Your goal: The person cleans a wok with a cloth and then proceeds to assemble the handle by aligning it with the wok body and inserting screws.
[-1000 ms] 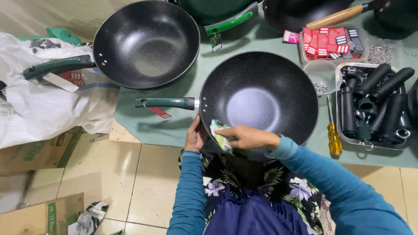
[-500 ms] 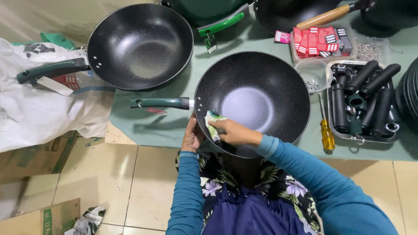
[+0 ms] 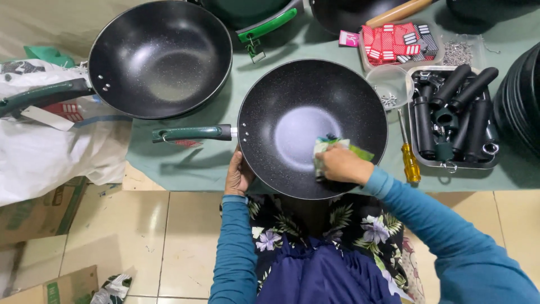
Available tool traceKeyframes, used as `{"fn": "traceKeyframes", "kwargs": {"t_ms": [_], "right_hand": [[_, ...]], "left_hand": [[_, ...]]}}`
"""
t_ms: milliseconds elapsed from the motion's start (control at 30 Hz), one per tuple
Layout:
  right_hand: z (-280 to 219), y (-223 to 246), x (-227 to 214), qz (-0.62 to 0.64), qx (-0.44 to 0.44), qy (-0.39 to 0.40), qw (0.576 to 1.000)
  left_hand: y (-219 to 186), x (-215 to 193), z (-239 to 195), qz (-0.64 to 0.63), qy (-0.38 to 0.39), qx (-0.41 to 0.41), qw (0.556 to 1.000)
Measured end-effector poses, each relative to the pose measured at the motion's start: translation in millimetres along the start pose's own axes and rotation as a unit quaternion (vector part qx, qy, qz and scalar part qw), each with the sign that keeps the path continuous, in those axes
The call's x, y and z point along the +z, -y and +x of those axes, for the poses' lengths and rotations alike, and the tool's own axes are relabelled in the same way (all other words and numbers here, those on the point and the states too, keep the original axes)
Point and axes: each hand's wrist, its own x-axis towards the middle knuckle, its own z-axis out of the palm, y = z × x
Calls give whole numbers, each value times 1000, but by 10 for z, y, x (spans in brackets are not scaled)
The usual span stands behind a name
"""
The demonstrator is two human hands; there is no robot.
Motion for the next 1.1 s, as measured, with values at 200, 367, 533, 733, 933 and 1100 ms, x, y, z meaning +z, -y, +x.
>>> {"fn": "traceKeyframes", "kwargs": {"t_ms": [200, 367, 533, 733, 933, 1100], "right_hand": [[-830, 879, -1002, 136, -146, 91, 976], [-595, -144, -476, -108, -36, -16, 993], [-449, -591, -708, -283, 38, -332, 899], [-135, -320, -382, -80, -14, -207, 975], [-111, -230, -682, -12, -34, -112, 993], [689, -359, -527, 8, -56, -248, 967]], "left_hand": [[-14, 51, -5, 19, -11, 10, 1000], [-36, 78, -1, 18, -6, 5, 1000], [-48, 154, -65, 17, -2, -3, 1000], [-55, 135, -65, 17, 10, -7, 1000], [-60, 120, -56, 11, -11, -9, 1000], [-76, 210, -83, 6, -25, -6, 1000]]}}
